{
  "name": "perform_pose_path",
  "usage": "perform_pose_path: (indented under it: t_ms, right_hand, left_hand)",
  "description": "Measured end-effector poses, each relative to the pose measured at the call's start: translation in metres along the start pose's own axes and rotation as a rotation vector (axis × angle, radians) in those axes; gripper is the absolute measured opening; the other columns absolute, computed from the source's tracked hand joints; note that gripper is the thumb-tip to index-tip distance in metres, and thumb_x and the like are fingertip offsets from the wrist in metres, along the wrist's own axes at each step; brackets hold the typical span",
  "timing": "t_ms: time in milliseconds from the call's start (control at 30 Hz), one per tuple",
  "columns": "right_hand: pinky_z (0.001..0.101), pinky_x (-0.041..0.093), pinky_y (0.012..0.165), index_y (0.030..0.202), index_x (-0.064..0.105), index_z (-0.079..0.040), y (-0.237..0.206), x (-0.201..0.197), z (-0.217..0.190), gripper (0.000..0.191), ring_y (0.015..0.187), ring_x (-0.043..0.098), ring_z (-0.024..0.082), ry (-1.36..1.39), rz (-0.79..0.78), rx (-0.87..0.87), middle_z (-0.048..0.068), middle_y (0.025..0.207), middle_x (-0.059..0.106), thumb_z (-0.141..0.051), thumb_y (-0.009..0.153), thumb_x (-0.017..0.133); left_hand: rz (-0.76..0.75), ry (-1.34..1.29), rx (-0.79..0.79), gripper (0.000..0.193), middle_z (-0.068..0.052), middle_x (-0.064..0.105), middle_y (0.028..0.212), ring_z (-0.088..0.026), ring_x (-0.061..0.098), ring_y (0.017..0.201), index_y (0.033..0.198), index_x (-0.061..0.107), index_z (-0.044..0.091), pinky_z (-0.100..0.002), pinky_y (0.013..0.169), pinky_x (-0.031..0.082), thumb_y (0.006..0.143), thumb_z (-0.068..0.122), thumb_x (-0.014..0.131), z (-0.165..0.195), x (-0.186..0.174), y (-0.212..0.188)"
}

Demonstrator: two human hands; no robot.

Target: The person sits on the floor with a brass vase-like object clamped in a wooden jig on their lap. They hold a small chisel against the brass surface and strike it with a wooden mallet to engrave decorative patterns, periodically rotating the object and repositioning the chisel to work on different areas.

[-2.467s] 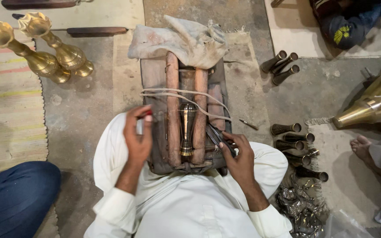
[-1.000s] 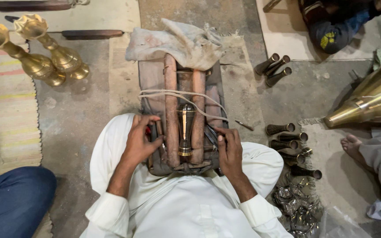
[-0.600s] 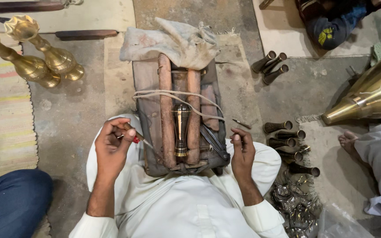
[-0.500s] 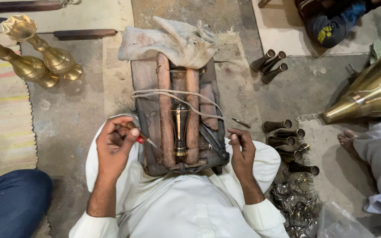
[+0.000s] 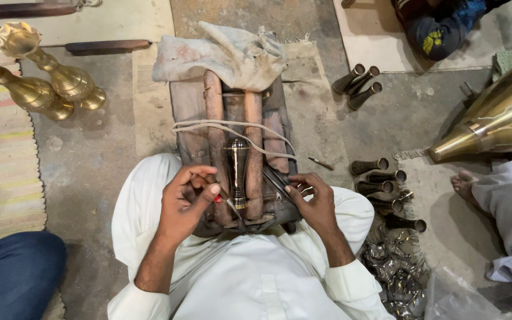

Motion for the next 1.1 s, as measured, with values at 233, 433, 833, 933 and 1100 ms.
perform_pose_path:
  t_ms: [233, 433, 833, 933, 1100]
  right_hand:
    - [0.0253, 0.055, 0.062, 0.105, 0.074, -0.002, -0.003, -0.002, -0.016, 0.025, 0.068, 0.066, 0.011, -0.092, 0.047, -0.055, 0.006, 0.091, 0.073, -0.005, 0.082, 0.083]
    - [0.0301, 0.05, 0.06, 0.104, 0.076, -0.003, 0.001, 0.0, -0.028, 0.023, 0.066, 0.061, 0.014, -0.371, 0.043, -0.213, 0.008, 0.084, 0.07, -0.007, 0.082, 0.083]
    - [0.0275, 0.057, 0.067, 0.114, 0.073, 0.0, -0.027, 0.016, -0.063, 0.029, 0.078, 0.069, 0.012, 0.188, -0.39, -0.171, 0.007, 0.095, 0.075, -0.016, 0.089, 0.075]
    - [0.0286, 0.057, 0.065, 0.108, 0.073, 0.0, -0.03, 0.029, -0.07, 0.025, 0.078, 0.072, 0.012, 0.057, -0.438, -0.093, 0.005, 0.093, 0.077, -0.015, 0.089, 0.077]
    - [0.0308, 0.059, 0.08, 0.114, 0.066, -0.001, -0.027, 0.031, -0.04, 0.018, 0.089, 0.072, 0.014, 0.463, -0.384, 0.097, 0.005, 0.098, 0.074, -0.006, 0.097, 0.067]
  left_hand:
    - [0.027, -0.003, -0.009, 0.027, 0.0, 0.064, 0.095, -0.006, 0.061, 0.086, 0.123, 0.063, 0.001, -0.022, 0.076, 0.051, 0.096, 0.0, 0.07, -0.004, -0.006, -0.004]
    - [-0.011, 0.002, 0.008, 0.029, 0.001, 0.063, 0.095, -0.005, 0.059, 0.085, 0.124, 0.063, 0.001, -0.021, 0.075, 0.049, 0.096, -0.002, 0.07, -0.007, 0.006, -0.001]
    - [-0.178, 0.104, -0.038, 0.027, 0.002, 0.063, 0.091, -0.006, 0.056, 0.078, 0.117, 0.07, 0.005, -0.023, 0.068, 0.046, 0.091, 0.004, 0.077, -0.001, 0.044, 0.002]
    - [-0.257, 0.26, 0.017, 0.025, 0.0, 0.064, 0.092, -0.008, 0.06, 0.082, 0.114, 0.072, 0.006, -0.025, 0.07, 0.049, 0.09, 0.007, 0.079, 0.01, 0.057, 0.007]
    - [-0.137, 0.596, 0.218, 0.029, -0.009, 0.07, 0.109, -0.021, 0.069, 0.098, 0.121, 0.07, 0.009, -0.032, 0.077, 0.054, 0.093, 0.003, 0.068, 0.034, 0.037, 0.031]
Point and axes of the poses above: each hand's wrist, its own y-axis towards the middle knuckle, its own x-axis out of the palm, z = x × y, the point moved 3 cm from there along y, towards the middle knuckle
